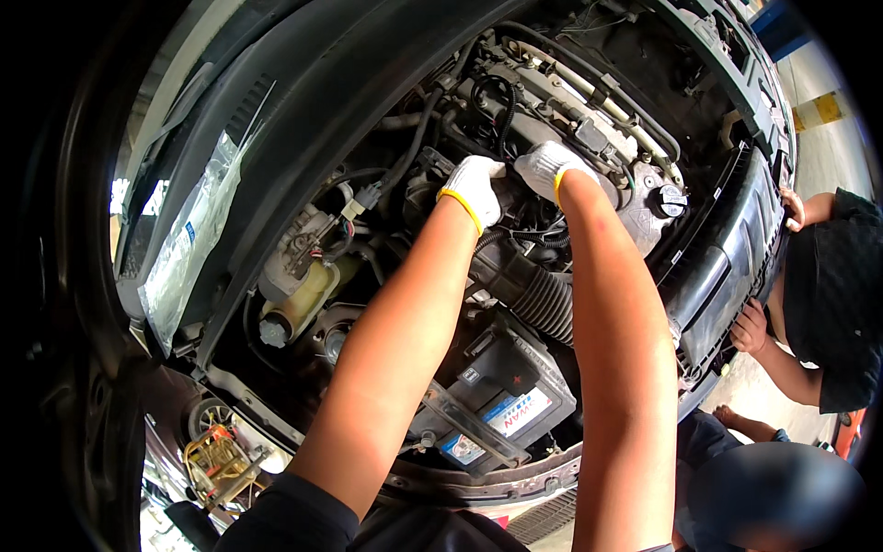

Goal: The person works under the open hood of a car, handling a plastic bag containing small parts and then manipulating hoses and connectors within the engine bay. The person appears to be performing maintenance or repair tasks on the engine components.

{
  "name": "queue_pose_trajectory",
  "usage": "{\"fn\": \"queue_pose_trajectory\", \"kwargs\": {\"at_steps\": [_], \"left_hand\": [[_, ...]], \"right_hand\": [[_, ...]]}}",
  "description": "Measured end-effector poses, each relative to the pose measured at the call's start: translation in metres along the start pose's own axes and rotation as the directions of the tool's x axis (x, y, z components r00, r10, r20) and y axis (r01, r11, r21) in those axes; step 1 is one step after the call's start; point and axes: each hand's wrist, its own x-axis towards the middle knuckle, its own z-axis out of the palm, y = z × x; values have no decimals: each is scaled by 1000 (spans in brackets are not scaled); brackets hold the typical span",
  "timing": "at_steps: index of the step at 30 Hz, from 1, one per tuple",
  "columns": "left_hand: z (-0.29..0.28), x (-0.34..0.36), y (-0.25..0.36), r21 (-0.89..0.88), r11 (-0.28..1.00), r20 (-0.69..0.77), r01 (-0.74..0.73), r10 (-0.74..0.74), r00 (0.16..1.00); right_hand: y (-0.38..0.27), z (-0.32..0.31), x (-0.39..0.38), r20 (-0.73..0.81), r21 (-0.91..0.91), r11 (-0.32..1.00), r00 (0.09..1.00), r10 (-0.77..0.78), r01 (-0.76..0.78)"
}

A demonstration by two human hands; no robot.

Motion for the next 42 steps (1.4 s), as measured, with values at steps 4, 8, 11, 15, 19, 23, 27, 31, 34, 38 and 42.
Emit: {"fn": "queue_pose_trajectory", "kwargs": {"at_steps": [4, 8, 11, 15, 19, 23, 27, 31, 34, 38, 42], "left_hand": [[33, 7, 4, 726, 673, 51, -139, 149, 987], [22, -23, 38, 821, 559, 82, -117, 87, 993], [20, -33, 55, 871, 473, 133, -137, 42, 990], [14, -35, 53, 857, 485, 165, -177, 67, 984], [12, -34, 56, 837, 469, 259, -281, 111, 959], [13, -33, 55, 829, 457, 306, -322, 112, 946], [22, -23, 52, 823, 458, 340, -336, 77, 937], [18, -6, 46, 760, 648, 205, -44, -176, 963], [22, 5, 59, 678, 698, 168, 230, -452, 876], [25, 0, 38, 644, 765, 224, 27, -223, 949], [21, -13, 31, 748, 617, 198, -245, 144, 970]], "right_hand": [[41, 3, -3, -20, 34, 993, 993, 115, -114], [41, 10, 12, -20, -36, 998, 998, 53, -54], [60, 12, 21, -7, -269, 924, 959, -284, 272], [59, 21, 25, -20, -441, 794, 880, -475, 419], [82, 24, 35, -68, -358, 769, 807, -587, 529], [83, 25, 36, -68, -315, 793, 821, -567, 521], [78, 12, 37, 103, -589, 660, 853, -512, 467], [28, -17, 18, 36, -588, 802, 995, -97, 100], [-16, -59, -21, -27, -504, 855, 992, 126, -122], [8, -74, -23, 34, -575, 817, 997, 74, -41], [8, -78, -23, -12, -611, 790, 998, 60, -55]]}}
